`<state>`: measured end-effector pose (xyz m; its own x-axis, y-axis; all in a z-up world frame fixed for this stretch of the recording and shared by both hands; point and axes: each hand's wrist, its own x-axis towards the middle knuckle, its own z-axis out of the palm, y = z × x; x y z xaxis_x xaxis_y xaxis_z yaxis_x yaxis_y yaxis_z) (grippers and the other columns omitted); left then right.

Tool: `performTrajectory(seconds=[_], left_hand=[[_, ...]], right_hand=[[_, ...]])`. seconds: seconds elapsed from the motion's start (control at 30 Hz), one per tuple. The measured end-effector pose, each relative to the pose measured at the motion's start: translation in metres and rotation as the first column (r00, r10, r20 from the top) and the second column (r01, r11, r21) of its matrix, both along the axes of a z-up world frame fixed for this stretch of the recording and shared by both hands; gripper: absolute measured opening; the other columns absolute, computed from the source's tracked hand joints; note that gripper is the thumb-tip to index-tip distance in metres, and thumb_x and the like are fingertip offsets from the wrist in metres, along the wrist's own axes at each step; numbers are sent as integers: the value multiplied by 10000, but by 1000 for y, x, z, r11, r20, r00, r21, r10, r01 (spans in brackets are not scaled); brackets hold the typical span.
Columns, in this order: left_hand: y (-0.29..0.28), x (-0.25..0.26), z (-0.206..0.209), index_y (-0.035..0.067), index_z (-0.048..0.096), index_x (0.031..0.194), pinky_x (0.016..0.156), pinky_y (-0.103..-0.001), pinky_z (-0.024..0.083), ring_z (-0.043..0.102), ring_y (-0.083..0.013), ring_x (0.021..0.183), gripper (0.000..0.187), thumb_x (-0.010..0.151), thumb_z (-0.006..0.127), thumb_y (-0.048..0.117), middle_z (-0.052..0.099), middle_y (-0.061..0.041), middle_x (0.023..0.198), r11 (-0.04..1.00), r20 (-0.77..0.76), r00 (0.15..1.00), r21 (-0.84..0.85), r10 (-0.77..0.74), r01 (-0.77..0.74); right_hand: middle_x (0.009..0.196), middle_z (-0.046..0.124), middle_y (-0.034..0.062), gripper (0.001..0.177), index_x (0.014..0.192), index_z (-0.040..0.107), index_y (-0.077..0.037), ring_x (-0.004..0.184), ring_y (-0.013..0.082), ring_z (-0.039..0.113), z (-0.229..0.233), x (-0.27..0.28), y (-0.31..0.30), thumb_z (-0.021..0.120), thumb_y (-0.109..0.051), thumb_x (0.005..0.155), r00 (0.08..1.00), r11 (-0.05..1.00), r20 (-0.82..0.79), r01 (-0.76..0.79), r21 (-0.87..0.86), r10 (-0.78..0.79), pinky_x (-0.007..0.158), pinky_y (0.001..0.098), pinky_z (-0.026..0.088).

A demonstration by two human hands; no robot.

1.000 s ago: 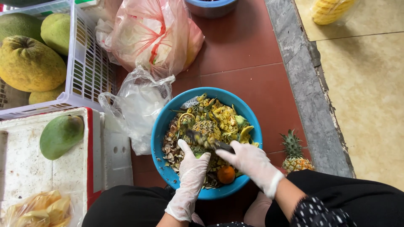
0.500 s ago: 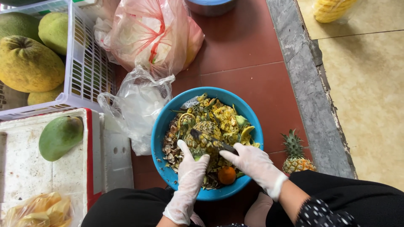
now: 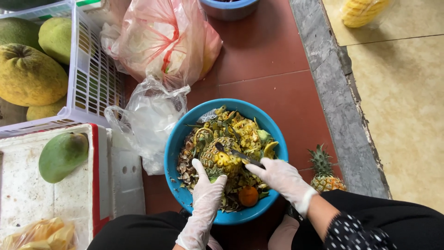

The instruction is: Peeling a pineapple and removing its eyes using a knife

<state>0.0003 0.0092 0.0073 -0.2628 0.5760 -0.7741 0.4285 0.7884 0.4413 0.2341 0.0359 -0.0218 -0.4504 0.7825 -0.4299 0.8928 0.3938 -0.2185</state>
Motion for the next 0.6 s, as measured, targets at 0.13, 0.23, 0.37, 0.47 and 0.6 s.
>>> performTrajectory(seconds=[0.13,0.23,0.37,0.47,0.6], left_hand=[[-8,1,-2,267,-117,1705,939,-360,562,717,-376,1072,1161,855,658,416,685,-248,1274,999,-25,999,26,-40,41],[-17,3,-8,314,-155,1698,933,-355,573,723,-351,1057,1145,877,636,421,694,-198,1280,996,-49,995,-16,-89,89],[-21,-3,-24,334,-89,1703,942,-360,566,719,-386,1072,1146,849,672,391,688,-223,1287,998,-9,1000,55,0,1],[-21,-5,-19,320,-55,1705,975,-330,559,715,-361,1127,1134,843,682,337,653,-209,1371,996,45,998,69,47,-50],[-23,-3,-18,344,-91,1701,975,-346,563,717,-366,1133,1144,852,674,318,664,-198,1367,998,37,999,48,25,-26]], right_hand=[[973,618,126,450,1449,521,-350,786,326,680,-27,-19,39,520,-264,1007,996,997,-33,-80,14,80,697,449,545],[989,766,178,724,970,746,19,909,342,730,-6,-39,59,451,-641,978,805,731,-5,536,-422,-593,886,417,559],[592,599,152,732,717,675,55,435,246,507,6,-25,57,524,-614,973,592,441,-8,591,-676,-806,434,332,414],[596,586,124,679,748,664,16,447,224,510,25,-12,32,529,-612,970,621,475,-23,574,-667,-783,442,320,420],[698,641,99,631,743,576,-62,528,231,640,24,-7,16,529,-655,953,708,577,15,589,-566,-706,588,337,542]])
